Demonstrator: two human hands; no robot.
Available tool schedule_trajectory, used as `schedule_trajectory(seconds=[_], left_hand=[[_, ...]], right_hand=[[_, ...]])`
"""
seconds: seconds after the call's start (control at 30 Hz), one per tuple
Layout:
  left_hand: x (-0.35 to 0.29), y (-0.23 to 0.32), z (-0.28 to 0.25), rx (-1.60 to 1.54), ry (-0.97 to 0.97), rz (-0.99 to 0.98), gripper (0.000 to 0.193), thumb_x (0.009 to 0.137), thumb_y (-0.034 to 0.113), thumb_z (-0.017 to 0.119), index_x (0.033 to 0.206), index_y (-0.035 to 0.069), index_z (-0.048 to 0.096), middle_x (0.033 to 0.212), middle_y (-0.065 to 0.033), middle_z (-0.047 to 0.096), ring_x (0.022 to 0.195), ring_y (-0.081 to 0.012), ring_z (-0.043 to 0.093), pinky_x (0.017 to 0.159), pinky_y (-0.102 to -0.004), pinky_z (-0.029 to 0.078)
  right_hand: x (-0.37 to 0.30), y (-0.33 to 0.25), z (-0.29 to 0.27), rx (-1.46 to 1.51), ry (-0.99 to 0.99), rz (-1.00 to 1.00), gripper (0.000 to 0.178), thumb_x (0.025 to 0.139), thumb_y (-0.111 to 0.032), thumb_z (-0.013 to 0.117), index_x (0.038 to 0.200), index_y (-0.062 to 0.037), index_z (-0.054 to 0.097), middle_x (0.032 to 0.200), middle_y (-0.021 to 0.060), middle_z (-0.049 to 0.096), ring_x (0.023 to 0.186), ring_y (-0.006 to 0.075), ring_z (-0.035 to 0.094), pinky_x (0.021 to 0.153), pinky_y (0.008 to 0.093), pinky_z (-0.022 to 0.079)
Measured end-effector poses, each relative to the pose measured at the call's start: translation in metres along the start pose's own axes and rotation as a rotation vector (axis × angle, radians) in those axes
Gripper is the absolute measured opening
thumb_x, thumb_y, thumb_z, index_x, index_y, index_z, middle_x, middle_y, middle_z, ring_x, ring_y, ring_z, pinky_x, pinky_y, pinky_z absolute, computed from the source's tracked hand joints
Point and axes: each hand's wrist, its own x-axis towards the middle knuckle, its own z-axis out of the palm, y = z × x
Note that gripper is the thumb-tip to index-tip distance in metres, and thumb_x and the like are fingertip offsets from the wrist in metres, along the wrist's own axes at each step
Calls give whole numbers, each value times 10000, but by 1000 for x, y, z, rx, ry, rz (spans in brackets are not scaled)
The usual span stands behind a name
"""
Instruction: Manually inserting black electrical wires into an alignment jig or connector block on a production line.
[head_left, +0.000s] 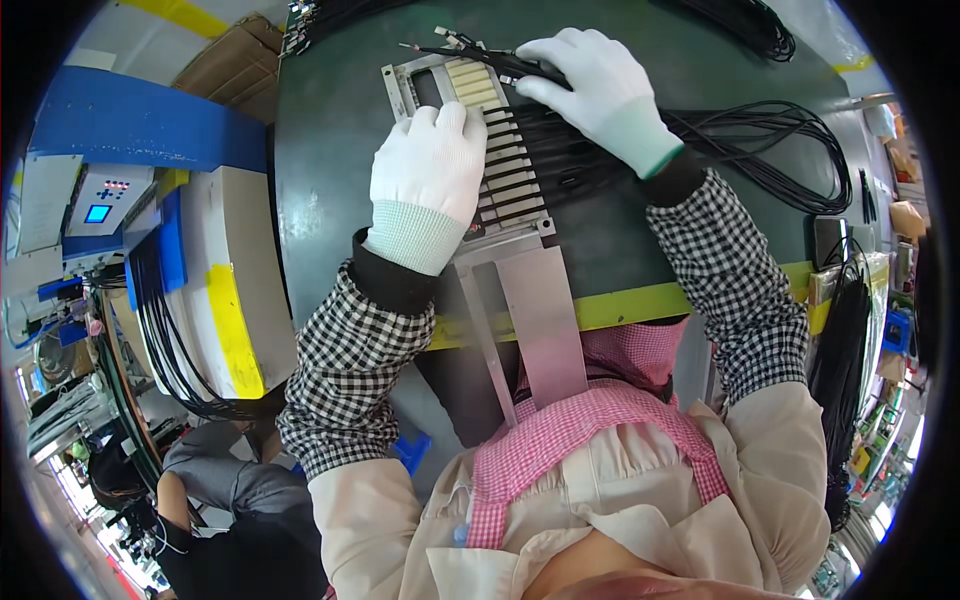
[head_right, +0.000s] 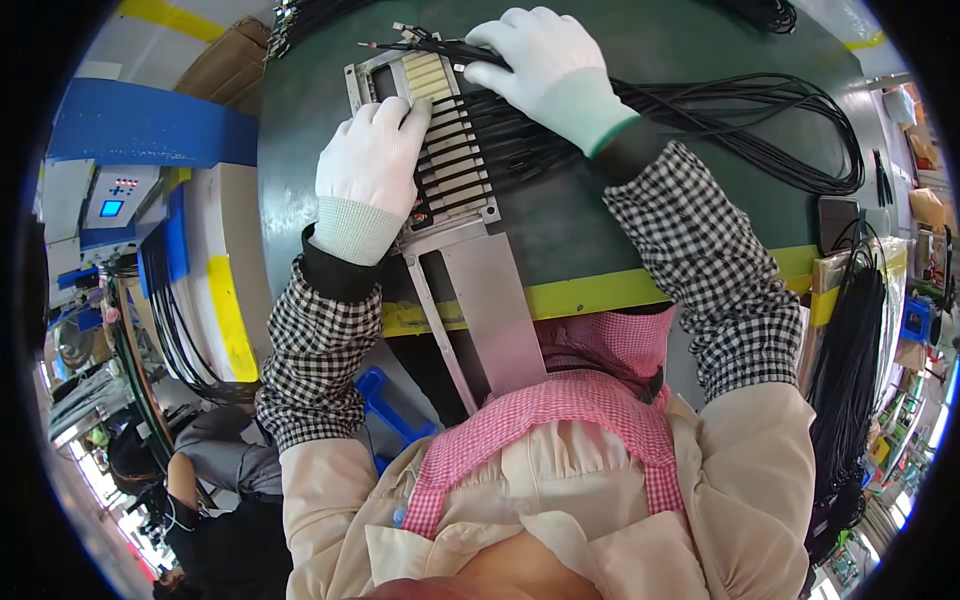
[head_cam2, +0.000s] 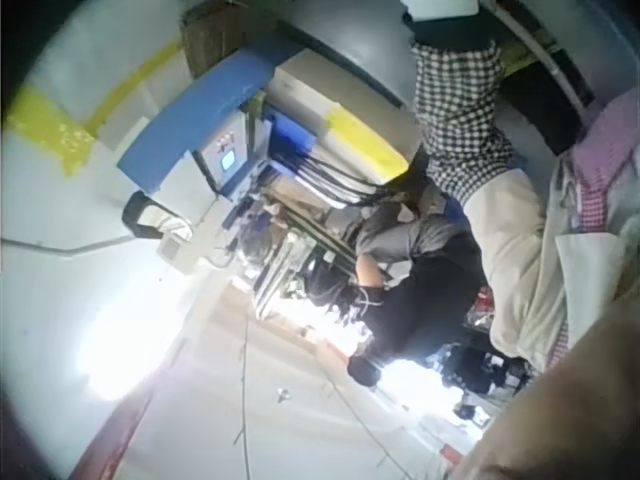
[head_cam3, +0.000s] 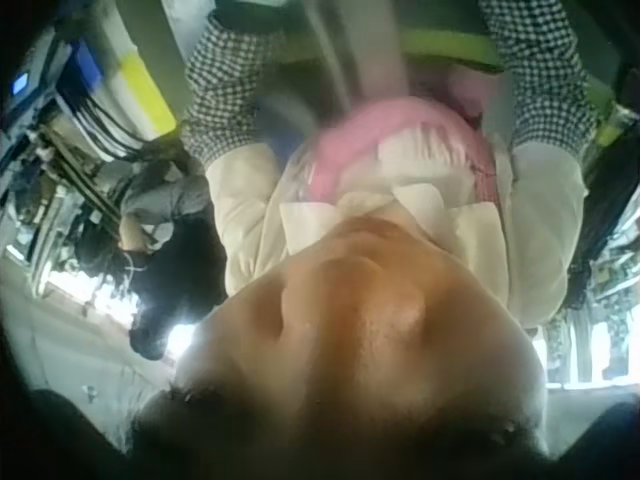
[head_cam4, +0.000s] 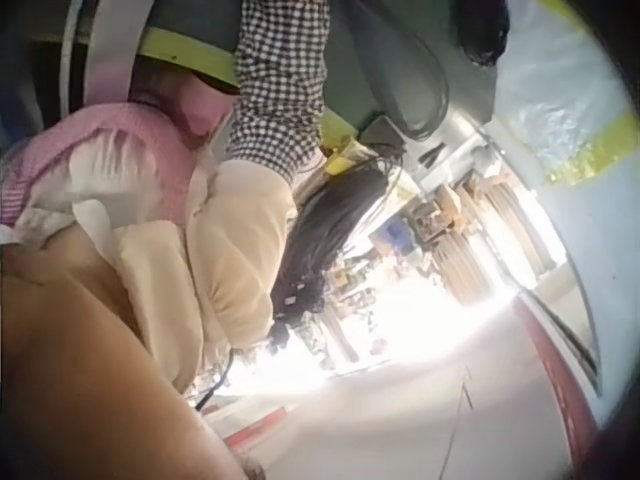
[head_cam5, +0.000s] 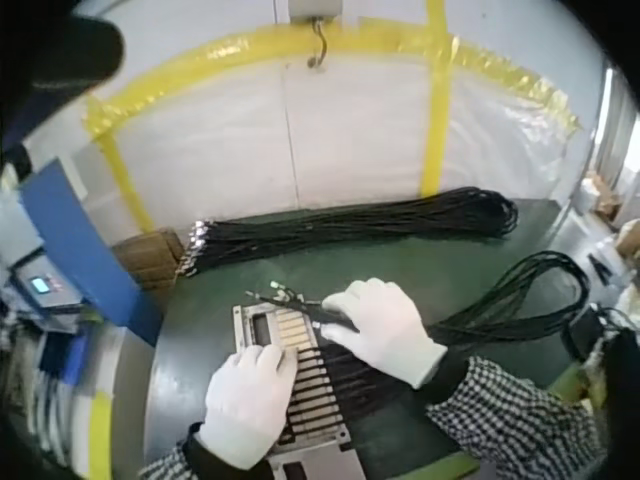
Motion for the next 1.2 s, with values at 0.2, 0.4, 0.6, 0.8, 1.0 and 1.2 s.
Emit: schedule_trajectory(seconds=[0.2,0.4,0.6,0.8,1.0,1.2], left_hand=[[-3,-6,-1,-334,120,-217,237,863,144,610,1097,120,637,951,-76,626,741,-249,633,654,-344,522],[2,-21,1,-428,351,-616,196,885,145,628,1070,102,679,925,-75,653,774,-250,659,694,-326,536],[-2,-23,2,-747,373,-452,192,868,123,695,1050,63,691,898,-63,682,758,-198,654,702,-281,533],[2,-14,-7,-1261,348,-491,184,851,84,728,1007,-5,686,872,-74,695,693,-144,620,660,-242,509],[3,-19,-21,-1473,258,-780,189,878,112,709,984,-41,684,779,-86,675,597,-119,579,588,-207,469],[3,-33,-22,-1402,-110,-1026,289,914,244,667,951,-41,700,715,-90,653,516,-109,529,526,-190,419]], right_hand=[[11,-14,-25,397,-83,198,229,852,-213,690,1057,-120,725,992,12,654,880,193,608,788,314,495],[7,-11,-18,431,154,12,205,828,-180,714,1017,-103,729,961,15,661,870,186,615,773,300,495],[8,-25,-21,435,153,-44,211,823,-147,719,1027,-92,715,964,17,668,873,182,613,783,300,495],[13,-35,-45,451,90,-262,211,838,-145,711,1037,-76,701,993,18,680,839,175,618,767,286,498],[11,-36,-26,609,180,-138,197,855,-161,701,1030,-71,697,959,26,691,760,199,620,718,287,500],[9,-38,-17,702,231,-60,170,880,-197,671,998,-81,707,889,30,693,697,231,606,672,302,494]])
